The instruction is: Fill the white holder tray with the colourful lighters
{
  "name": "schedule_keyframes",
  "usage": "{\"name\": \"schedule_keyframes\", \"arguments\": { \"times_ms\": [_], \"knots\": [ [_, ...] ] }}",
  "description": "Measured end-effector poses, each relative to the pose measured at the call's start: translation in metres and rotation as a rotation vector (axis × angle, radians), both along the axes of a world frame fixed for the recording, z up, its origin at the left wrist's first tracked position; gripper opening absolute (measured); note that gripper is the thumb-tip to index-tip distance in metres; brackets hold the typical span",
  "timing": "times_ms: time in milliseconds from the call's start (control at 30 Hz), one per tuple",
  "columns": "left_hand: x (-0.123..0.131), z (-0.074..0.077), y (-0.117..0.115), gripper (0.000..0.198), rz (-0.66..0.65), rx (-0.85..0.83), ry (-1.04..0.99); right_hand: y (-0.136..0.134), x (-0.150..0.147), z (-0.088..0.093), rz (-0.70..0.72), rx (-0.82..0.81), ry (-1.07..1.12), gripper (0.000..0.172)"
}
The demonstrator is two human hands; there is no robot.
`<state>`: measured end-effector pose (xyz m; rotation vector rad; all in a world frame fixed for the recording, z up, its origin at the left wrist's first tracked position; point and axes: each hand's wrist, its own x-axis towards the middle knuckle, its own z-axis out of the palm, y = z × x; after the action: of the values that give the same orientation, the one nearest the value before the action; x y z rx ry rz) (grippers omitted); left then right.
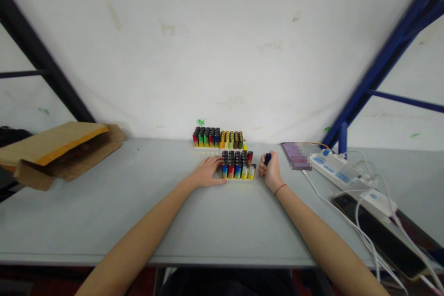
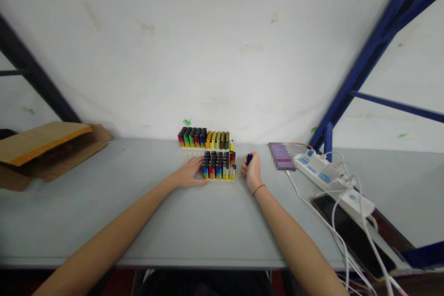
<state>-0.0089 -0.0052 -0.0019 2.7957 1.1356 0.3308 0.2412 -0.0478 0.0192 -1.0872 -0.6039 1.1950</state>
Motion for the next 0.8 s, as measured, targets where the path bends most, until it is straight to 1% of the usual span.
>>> {"name": "schedule_keyframes", "arguments": {
  "times_ms": [100,300,367,600,700,800],
  "knots": [
    [0.001,0.000,0.000,0.076,0.003,-0.003,-0.004,-0.003,0.006,0.008,0.048,0.112,-0.155,0.038],
    [0.001,-0.002,0.001,0.077,0.002,-0.015,-0.024,-0.012,0.026,0.030,0.139,0.370,-0.624,0.032],
    [0.001,-0.003,0.001,0.077,-0.001,-0.014,-0.028,-0.013,0.032,0.033,0.159,0.414,-0.710,0.030],
    [0.002,0.000,0.000,0.078,0.002,-0.019,-0.011,-0.014,0.036,0.031,0.425,0.289,-0.664,0.039],
    [0.002,0.000,0.000,0.077,-0.004,-0.019,-0.018,-0.015,0.035,0.029,0.484,0.265,-0.655,0.036],
    [0.002,-0.002,0.000,0.077,-0.006,-0.016,-0.027,-0.015,0.035,0.028,0.501,0.238,-0.617,0.034]
  ]
}}
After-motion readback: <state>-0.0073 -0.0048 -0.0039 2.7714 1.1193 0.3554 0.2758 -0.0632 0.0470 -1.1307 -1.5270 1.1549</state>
